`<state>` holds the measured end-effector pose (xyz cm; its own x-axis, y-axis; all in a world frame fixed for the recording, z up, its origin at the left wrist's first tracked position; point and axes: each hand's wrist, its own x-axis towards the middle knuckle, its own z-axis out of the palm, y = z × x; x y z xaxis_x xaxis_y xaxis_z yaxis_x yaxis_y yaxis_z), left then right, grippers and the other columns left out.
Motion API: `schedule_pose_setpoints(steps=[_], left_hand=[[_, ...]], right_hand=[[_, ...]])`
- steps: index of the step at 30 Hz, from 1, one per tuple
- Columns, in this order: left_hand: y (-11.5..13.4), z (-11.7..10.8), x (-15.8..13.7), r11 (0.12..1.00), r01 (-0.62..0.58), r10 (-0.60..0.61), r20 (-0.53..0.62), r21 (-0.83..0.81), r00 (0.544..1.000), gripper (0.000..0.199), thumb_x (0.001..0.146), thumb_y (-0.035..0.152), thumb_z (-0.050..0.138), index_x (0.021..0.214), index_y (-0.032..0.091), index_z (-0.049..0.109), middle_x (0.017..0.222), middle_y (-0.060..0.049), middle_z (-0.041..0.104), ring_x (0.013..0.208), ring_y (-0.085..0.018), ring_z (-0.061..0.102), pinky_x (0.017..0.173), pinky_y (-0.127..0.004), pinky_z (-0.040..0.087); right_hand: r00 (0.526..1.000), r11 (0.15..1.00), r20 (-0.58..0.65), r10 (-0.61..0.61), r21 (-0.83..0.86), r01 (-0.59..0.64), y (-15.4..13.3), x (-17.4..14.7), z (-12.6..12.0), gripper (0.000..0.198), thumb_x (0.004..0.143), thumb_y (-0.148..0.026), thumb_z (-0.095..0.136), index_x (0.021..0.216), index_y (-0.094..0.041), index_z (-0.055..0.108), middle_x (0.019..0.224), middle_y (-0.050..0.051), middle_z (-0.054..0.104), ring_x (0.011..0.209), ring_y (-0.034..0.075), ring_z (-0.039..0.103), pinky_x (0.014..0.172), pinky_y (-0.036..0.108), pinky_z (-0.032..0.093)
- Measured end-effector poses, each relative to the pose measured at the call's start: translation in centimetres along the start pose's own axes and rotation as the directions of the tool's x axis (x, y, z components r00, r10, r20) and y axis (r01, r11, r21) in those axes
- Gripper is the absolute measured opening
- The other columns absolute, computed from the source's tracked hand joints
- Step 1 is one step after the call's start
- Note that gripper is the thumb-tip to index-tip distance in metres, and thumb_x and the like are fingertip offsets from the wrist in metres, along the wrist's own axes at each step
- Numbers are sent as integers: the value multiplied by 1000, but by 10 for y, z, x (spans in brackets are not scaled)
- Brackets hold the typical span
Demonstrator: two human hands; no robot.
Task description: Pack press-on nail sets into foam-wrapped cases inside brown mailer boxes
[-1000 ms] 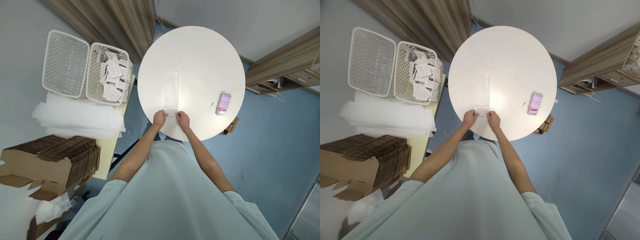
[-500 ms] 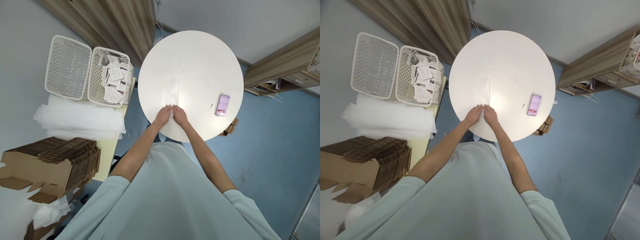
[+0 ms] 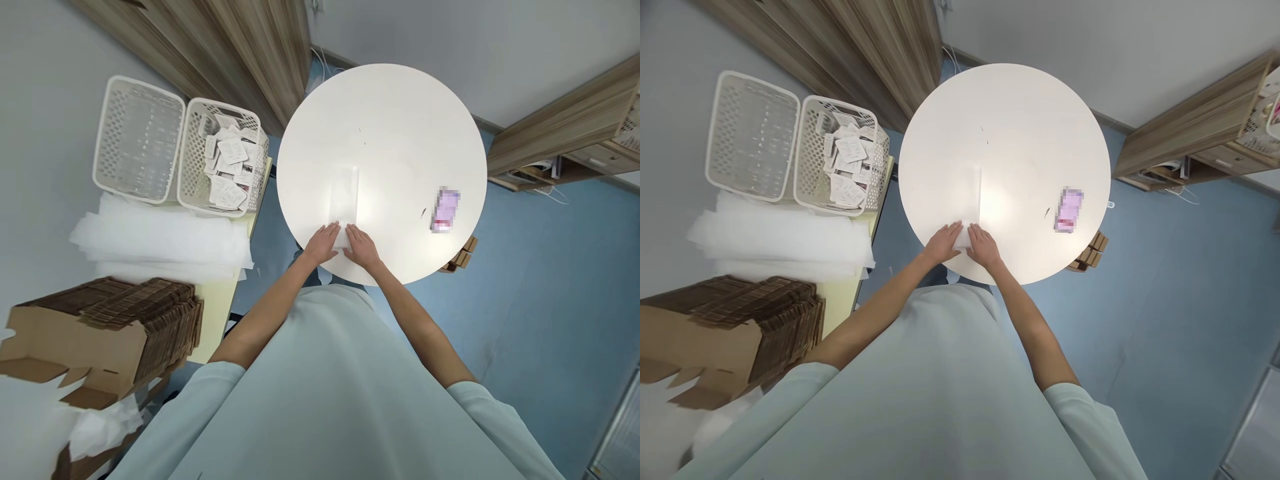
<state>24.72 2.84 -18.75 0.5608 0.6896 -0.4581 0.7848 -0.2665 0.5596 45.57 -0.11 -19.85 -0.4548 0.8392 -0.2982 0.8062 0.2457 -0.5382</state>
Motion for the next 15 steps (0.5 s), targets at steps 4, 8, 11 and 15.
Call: schedule_pose_setpoints(steps=[4,8,11,15], left_hand=[[3,16,-23,1000,4,-4,4,-2,1000,87,87,14,67,168,7,35,179,-21,30,168,-29,29,139,-47,20],[6,22,-38,993,60,-63,-23,-98,998,80,91,16,62,168,13,39,177,-16,37,165,-27,36,137,-47,28],[6,14,-35,956,185,-197,-31,-227,980,70,96,26,63,164,18,49,170,-12,51,154,-29,54,128,-44,43],[3,-6,-16,869,332,-368,-29,-368,929,45,101,49,64,137,22,74,131,-10,80,121,-32,74,102,-40,58]], right_hand=[[999,998,0,-53,13,53,0,-24,8,72,101,-31,58,166,-4,41,172,26,42,163,37,39,130,56,39],[998,996,-19,-65,65,66,0,-39,9,71,104,-41,57,166,-9,43,172,23,44,161,35,44,129,56,40],[998,993,-70,-3,114,11,-1,-37,6,62,108,-46,54,161,-13,51,167,20,52,154,32,52,128,52,41],[974,968,-126,188,189,-163,-3,-19,0,48,114,-48,43,145,-18,64,145,17,71,132,31,68,116,48,50]])
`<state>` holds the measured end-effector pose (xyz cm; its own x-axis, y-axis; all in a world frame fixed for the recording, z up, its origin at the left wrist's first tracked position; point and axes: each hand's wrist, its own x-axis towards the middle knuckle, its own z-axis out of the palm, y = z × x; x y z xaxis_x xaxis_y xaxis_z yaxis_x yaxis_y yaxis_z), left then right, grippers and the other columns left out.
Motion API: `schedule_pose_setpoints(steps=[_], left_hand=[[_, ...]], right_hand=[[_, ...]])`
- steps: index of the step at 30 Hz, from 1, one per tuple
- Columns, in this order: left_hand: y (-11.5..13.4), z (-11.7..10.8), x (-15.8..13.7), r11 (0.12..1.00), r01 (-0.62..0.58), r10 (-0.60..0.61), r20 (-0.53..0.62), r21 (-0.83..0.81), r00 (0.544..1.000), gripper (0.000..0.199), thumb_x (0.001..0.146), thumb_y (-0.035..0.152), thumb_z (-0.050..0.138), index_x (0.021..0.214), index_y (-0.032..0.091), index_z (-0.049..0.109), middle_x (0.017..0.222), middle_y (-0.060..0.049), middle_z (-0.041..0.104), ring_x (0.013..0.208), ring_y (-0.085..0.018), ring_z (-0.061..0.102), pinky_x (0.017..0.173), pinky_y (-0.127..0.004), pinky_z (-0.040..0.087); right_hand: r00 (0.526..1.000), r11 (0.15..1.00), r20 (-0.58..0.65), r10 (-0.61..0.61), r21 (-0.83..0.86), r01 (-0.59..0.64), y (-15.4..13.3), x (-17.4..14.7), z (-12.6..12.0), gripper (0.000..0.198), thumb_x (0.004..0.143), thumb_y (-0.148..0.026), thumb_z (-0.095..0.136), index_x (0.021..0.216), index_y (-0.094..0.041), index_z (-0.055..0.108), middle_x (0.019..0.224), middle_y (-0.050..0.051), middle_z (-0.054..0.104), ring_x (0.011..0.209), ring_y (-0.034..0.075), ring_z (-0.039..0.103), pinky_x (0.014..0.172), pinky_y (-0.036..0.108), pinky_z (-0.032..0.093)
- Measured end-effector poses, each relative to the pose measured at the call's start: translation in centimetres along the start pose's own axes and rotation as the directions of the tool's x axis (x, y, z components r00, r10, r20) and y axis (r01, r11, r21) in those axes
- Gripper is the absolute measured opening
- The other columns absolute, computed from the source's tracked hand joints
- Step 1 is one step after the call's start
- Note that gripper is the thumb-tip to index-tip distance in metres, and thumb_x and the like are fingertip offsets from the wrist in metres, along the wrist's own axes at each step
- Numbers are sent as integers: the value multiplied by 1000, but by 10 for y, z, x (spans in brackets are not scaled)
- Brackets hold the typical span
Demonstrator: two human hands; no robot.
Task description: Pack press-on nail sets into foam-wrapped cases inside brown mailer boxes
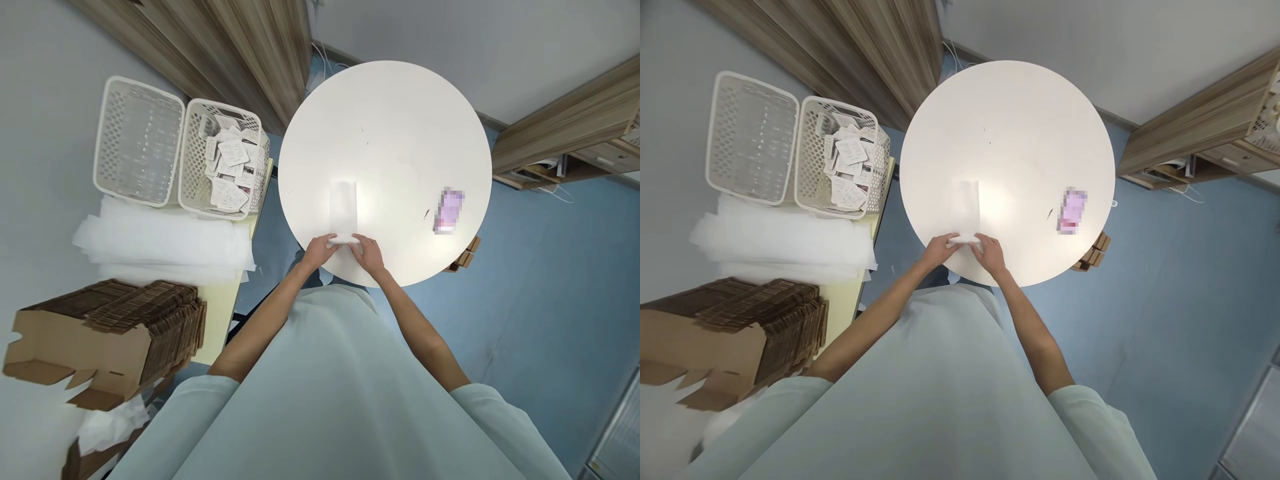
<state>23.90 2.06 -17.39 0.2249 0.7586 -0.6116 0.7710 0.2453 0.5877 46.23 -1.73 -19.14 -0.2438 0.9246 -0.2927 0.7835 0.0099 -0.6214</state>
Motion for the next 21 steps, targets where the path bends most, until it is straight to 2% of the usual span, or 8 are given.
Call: schedule_pose_setpoints(steps=[4,7,9,12,14,16,19,21], left_hand=[[12,-8,23,979,200,-198,-59,40,978,39,99,58,68,92,21,78,88,-10,79,88,-29,73,76,-37,54],[18,-5,34,967,250,-243,-114,53,963,40,100,58,67,83,22,72,82,-9,74,87,-29,71,75,-37,51],[20,-3,37,965,258,-251,-125,45,960,41,101,59,65,85,22,71,84,-11,74,90,-30,71,79,-39,52],[23,0,40,964,259,-244,-195,57,950,41,102,60,64,103,20,74,109,-16,75,105,-36,71,87,-45,56],[25,2,43,972,217,-183,-284,94,941,47,101,57,67,127,17,70,136,-21,68,125,-40,66,99,-49,57],[27,3,47,982,96,-41,-307,165,951,53,103,45,66,146,14,59,158,-24,55,147,-41,53,116,-52,50],[27,4,52,954,-139,185,-156,266,970,50,107,19,45,155,9,52,167,-25,48,163,-37,37,133,-53,33],[25,4,52,934,-216,244,-68,283,967,55,103,11,35,157,8,50,167,-23,50,163,-35,37,135,-54,31]], right_hand=[[983,983,-28,181,2,-181,0,27,0,43,114,-50,43,112,-20,74,117,14,75,100,28,73,90,41,58],[959,959,-4,283,3,-283,2,44,2,37,112,-47,49,99,-22,73,108,11,73,90,26,72,81,38,58],[944,944,-5,329,21,-329,2,53,4,31,110,-46,53,105,-23,73,107,11,73,90,27,72,82,40,59],[953,955,-55,297,14,-297,-3,62,4,40,110,-44,52,139,-20,64,130,18,72,111,34,72,100,51,58],[976,976,-70,206,-51,-209,-8,66,0,51,109,-34,52,157,-16,51,154,23,60,136,39,62,116,59,49],[996,988,-33,85,-125,-89,-12,70,-5,53,107,-21,50,160,-14,49,166,23,50,154,38,48,128,61,37],[996,985,70,-58,-161,68,-10,73,-14,49,106,-11,44,153,-12,58,165,18,55,159,32,44,134,55,32],[988,983,115,-99,-144,115,-4,71,-19,48,107,-16,50,154,-13,58,165,16,56,159,31,46,133,53,35]])
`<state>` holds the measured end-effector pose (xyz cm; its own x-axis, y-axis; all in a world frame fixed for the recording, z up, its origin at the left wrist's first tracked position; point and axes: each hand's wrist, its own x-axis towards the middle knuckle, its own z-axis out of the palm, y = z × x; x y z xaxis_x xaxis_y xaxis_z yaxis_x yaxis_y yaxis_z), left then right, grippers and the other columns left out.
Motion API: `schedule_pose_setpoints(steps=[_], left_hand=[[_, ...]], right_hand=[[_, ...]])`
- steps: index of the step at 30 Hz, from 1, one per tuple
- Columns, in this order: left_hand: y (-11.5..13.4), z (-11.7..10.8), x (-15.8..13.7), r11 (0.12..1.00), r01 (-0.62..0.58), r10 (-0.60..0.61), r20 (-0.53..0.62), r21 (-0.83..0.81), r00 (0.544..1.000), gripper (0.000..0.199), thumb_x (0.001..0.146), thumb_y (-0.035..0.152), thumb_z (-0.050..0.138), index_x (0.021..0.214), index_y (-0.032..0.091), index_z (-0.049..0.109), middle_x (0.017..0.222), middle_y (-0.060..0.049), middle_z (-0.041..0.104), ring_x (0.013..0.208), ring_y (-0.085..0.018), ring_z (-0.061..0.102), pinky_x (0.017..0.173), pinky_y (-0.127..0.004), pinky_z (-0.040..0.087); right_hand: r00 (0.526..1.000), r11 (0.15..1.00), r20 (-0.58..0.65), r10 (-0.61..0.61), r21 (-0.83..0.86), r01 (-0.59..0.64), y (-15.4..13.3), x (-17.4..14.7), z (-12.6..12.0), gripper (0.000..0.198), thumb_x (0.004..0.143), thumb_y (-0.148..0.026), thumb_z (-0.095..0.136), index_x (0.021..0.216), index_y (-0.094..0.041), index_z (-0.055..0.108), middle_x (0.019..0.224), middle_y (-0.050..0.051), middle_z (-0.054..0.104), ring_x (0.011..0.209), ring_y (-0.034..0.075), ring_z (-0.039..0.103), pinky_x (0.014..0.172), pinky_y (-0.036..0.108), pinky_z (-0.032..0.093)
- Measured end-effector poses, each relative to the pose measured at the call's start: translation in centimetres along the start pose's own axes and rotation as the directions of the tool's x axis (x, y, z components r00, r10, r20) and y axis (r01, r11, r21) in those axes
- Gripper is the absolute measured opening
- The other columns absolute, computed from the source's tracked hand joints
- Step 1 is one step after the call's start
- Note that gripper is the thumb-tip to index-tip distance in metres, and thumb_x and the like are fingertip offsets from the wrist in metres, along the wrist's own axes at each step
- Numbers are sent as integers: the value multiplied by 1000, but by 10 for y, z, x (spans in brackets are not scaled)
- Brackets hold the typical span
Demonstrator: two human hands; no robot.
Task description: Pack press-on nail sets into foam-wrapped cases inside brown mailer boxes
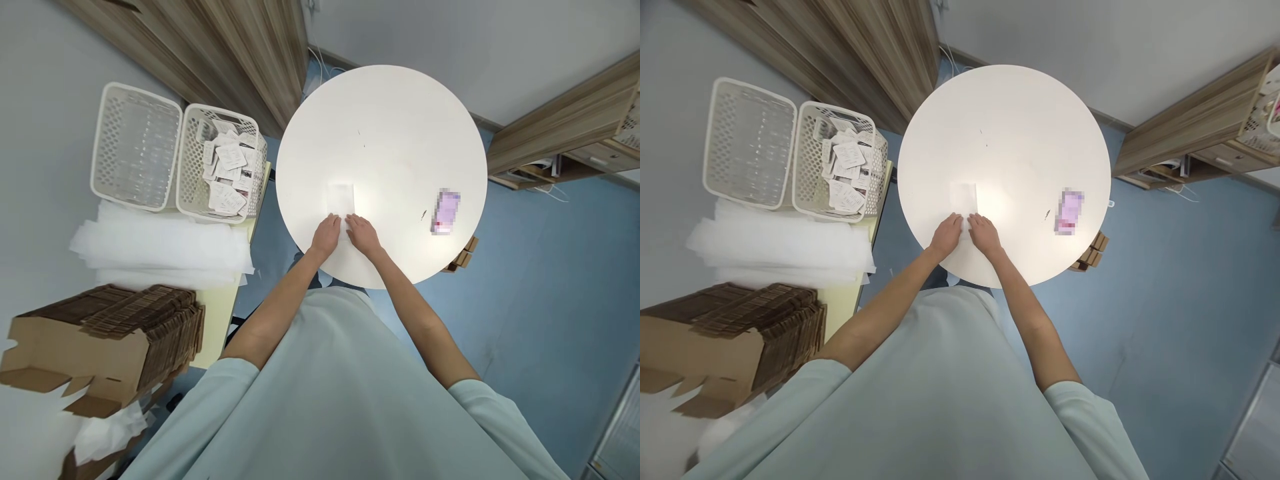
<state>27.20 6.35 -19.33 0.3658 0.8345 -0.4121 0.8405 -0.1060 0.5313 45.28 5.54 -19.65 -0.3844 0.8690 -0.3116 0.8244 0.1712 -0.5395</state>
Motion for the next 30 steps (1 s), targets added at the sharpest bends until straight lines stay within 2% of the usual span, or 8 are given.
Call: schedule_pose_setpoints(steps=[6,10,14,16,19,24,27,30], left_hand=[[-7,-5,-16,999,-45,46,31,-8,998,60,99,17,48,158,10,51,166,-20,52,154,-34,50,130,-51,40],[-10,-2,-38,997,-76,78,62,-20,995,59,100,26,53,157,12,53,165,-19,53,153,-33,52,130,-49,40],[-15,7,-65,995,-59,67,99,-79,993,75,98,43,66,164,16,45,175,-16,43,162,-32,41,134,-48,34],[-16,9,-74,992,12,1,102,-127,995,78,98,48,68,166,18,45,176,-14,42,162,-32,42,133,-47,36],[-14,6,-72,967,164,-151,80,-193,985,67,102,48,66,162,21,53,168,-10,55,151,-30,56,125,-42,46],[-4,-8,-44,901,394,-392,47,-182,919,41,104,50,64,128,19,76,124,-13,81,116,-33,74,99,-39,56],[-1,-14,-29,861,479,-478,50,-170,877,35,100,53,68,101,19,77,101,-12,80,99,-31,73,84,-35,53],[0,-16,-19,827,530,-532,46,-186,846,33,99,53,70,90,21,71,93,-9,77,92,-27,71,78,-33,49]], right_hand=[[997,998,47,-57,14,56,7,-26,13,77,99,-22,68,170,-15,39,178,18,36,166,33,35,133,57,37],[996,997,42,-73,2,73,-4,-54,26,71,108,-28,56,173,-11,33,178,21,32,168,33,30,134,57,33],[996,997,35,-82,6,82,-9,-77,30,68,113,-42,48,172,-11,35,177,21,35,167,32,33,134,54,34],[997,997,20,-71,28,70,-9,-80,28,64,114,-45,45,170,-14,39,176,19,40,165,31,38,132,52,36],[999,996,-31,-10,91,13,-10,-75,25,56,116,-46,42,163,-17,48,168,18,53,157,31,49,126,50,43],[975,970,-90,202,154,-186,-19,-46,19,43,118,-41,36,140,-16,63,138,18,71,126,30,67,108,43,52],[937,930,-71,342,170,-327,-23,-27,14,35,117,-40,39,120,-18,67,124,15,71,105,26,69,90,36,54],[894,879,-32,446,203,-431,-23,-15,9,28,115,-41,48,109,-21,66,115,9,70,93,22,67,80,32,51]])
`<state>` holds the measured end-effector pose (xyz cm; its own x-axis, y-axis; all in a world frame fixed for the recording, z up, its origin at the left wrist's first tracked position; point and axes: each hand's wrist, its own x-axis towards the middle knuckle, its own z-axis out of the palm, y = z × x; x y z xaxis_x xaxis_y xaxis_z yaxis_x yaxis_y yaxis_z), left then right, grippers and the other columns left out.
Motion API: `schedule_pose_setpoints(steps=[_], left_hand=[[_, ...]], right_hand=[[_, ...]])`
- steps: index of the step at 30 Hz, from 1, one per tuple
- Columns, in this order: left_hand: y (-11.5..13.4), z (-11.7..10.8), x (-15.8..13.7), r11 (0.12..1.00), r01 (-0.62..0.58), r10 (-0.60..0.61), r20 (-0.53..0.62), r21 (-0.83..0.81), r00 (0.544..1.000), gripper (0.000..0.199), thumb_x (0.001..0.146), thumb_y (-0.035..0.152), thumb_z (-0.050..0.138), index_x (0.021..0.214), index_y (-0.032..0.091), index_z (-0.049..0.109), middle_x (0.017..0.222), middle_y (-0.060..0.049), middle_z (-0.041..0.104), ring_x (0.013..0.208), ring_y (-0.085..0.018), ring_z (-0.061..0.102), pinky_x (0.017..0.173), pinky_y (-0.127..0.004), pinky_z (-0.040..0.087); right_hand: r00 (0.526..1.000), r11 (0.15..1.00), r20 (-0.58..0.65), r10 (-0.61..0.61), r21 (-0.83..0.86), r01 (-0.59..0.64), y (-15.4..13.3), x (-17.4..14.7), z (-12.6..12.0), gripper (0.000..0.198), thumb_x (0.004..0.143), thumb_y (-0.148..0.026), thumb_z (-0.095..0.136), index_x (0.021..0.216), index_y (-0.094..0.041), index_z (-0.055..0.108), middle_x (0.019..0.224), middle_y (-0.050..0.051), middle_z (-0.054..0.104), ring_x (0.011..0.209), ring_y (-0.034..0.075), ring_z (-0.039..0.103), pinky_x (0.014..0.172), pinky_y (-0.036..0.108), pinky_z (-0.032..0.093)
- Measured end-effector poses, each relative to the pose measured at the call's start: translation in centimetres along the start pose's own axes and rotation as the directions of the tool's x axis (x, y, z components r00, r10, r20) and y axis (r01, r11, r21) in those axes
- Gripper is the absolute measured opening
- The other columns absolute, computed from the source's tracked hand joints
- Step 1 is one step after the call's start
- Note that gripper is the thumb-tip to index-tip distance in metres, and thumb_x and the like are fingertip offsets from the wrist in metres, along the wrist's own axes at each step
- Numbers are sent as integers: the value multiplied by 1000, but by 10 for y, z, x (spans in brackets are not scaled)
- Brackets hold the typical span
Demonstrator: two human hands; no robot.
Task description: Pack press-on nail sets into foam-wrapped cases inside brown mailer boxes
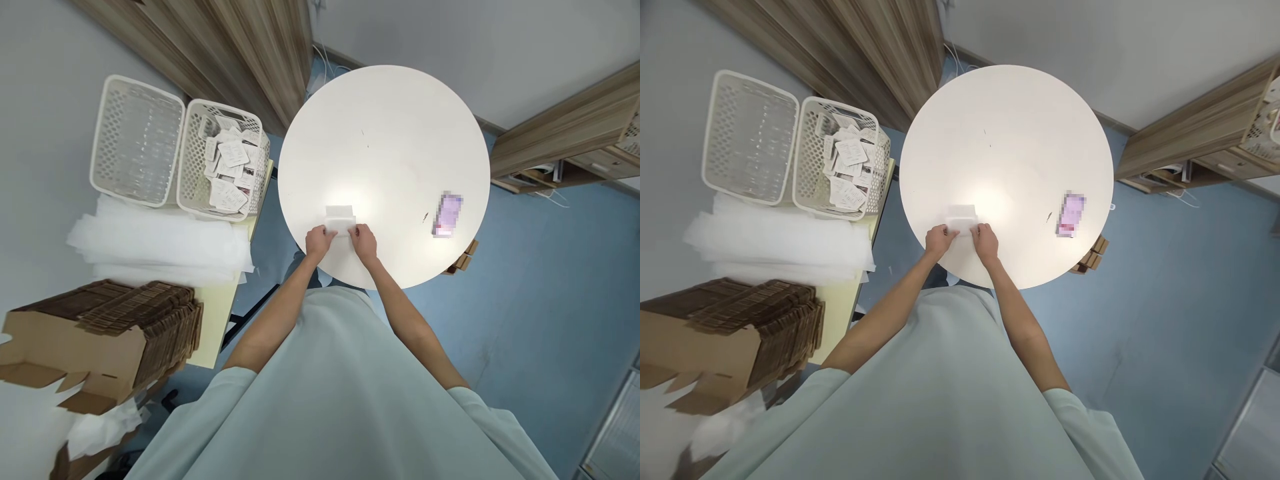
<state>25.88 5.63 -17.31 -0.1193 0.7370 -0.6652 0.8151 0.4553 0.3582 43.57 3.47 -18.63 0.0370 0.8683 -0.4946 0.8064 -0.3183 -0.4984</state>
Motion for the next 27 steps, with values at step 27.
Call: schedule_pose_setpoints(steps=[27], left_hand=[[-12,-66,39,981,-178,162,195,72,967,32,99,27,70,131,23,65,125,-8,77,112,-28,70,87,-36,52]], right_hand=[[972,975,83,220,-61,-215,-64,-5,15,20,104,-39,69,109,-20,69,106,9,76,95,25,70,81,33,50]])
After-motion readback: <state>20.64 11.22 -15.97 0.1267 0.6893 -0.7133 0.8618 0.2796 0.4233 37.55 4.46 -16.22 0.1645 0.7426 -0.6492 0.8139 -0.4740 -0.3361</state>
